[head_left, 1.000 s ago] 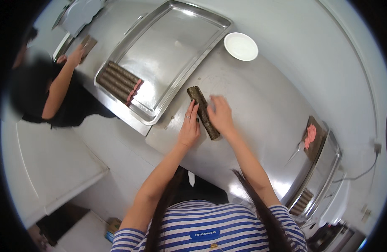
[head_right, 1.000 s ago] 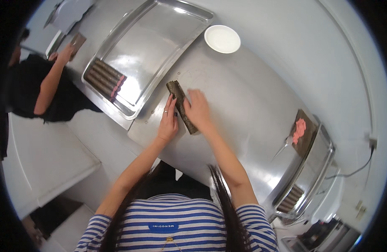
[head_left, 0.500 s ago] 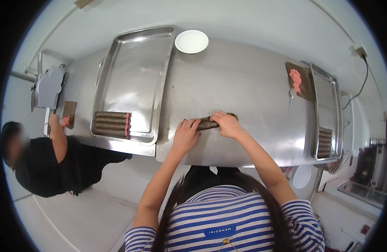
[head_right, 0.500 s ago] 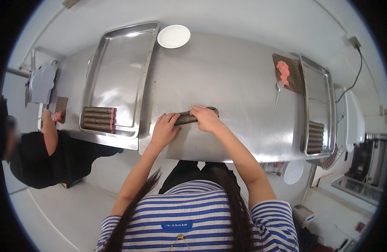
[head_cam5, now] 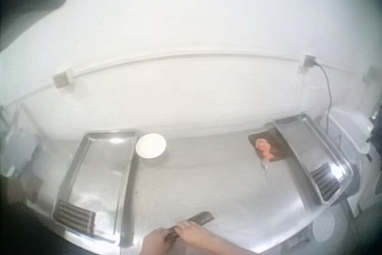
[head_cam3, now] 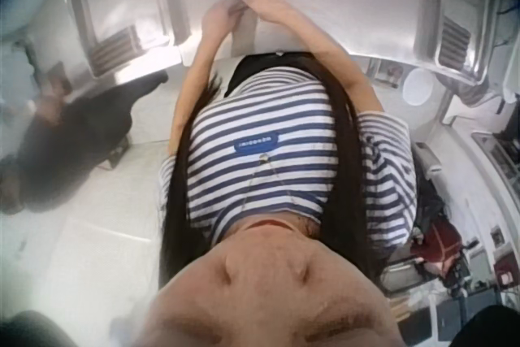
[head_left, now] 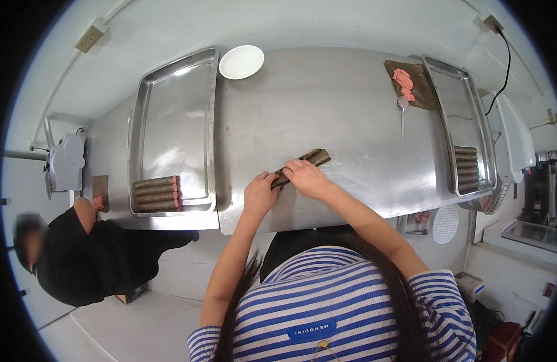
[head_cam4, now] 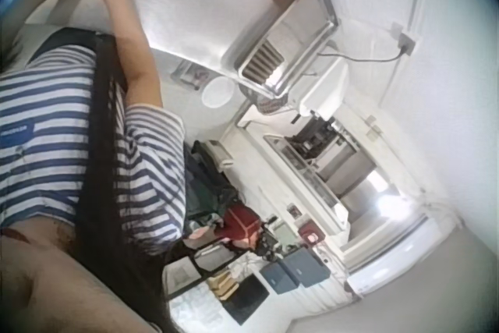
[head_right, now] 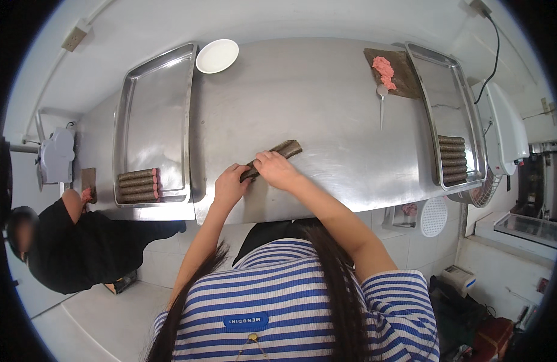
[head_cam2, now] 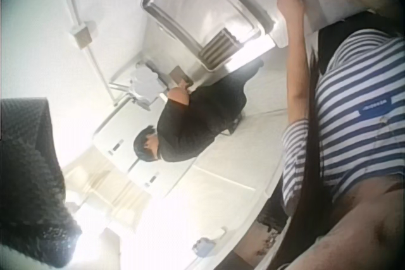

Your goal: The person spreads a pink filling onto a sheet of nori using a spoon, then rolls the nori into a cylindrical sushi roll. The completed roll is placed on a metal tray alongside other finished rolls. The process is repeated with additional nori sheets.

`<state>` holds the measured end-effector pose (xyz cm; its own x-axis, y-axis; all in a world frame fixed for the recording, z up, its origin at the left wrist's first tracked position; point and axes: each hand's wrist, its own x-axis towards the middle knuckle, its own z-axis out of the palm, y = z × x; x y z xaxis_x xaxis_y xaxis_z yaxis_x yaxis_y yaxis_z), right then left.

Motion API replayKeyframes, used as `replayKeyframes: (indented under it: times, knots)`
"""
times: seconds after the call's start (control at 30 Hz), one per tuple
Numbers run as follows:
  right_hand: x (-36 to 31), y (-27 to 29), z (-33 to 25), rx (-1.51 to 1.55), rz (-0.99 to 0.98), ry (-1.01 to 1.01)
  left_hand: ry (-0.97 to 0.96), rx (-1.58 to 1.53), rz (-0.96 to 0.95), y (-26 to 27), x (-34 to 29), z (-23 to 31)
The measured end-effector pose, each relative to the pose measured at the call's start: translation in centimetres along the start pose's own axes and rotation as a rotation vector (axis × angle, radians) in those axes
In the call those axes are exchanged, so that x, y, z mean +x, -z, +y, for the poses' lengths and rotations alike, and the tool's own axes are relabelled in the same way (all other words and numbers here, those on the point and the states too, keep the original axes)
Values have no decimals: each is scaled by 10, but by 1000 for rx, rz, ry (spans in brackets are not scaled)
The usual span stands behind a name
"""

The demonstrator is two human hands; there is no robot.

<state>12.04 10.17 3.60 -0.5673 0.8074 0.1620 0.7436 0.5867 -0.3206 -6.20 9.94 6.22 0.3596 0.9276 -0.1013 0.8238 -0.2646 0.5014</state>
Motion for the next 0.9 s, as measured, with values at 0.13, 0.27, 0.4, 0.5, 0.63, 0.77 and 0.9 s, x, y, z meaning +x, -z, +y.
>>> replayKeyframes:
  times: [0.13,0.27,0.4,0.5,0.63,0.77,0.9]
  knots:
    - [-10,5,28,3,-85,-81,38,36,-47,5,3,3]
    - [-30,15,61,54,-68,-127,68,17,-72,9,4,6]
    - [-31,30,62,-1,-101,-124,59,33,-61,7,1,9]
    - [-26,30,49,-83,3,-67,61,48,-29,3,-8,10]
    - [-13,16,22,83,-2,53,104,132,-30,-1,-14,12]
    - [-6,-7,12,137,-20,49,184,123,-34,-7,-14,12]
    - [-3,-7,14,113,-38,32,212,107,-18,-9,-15,12]
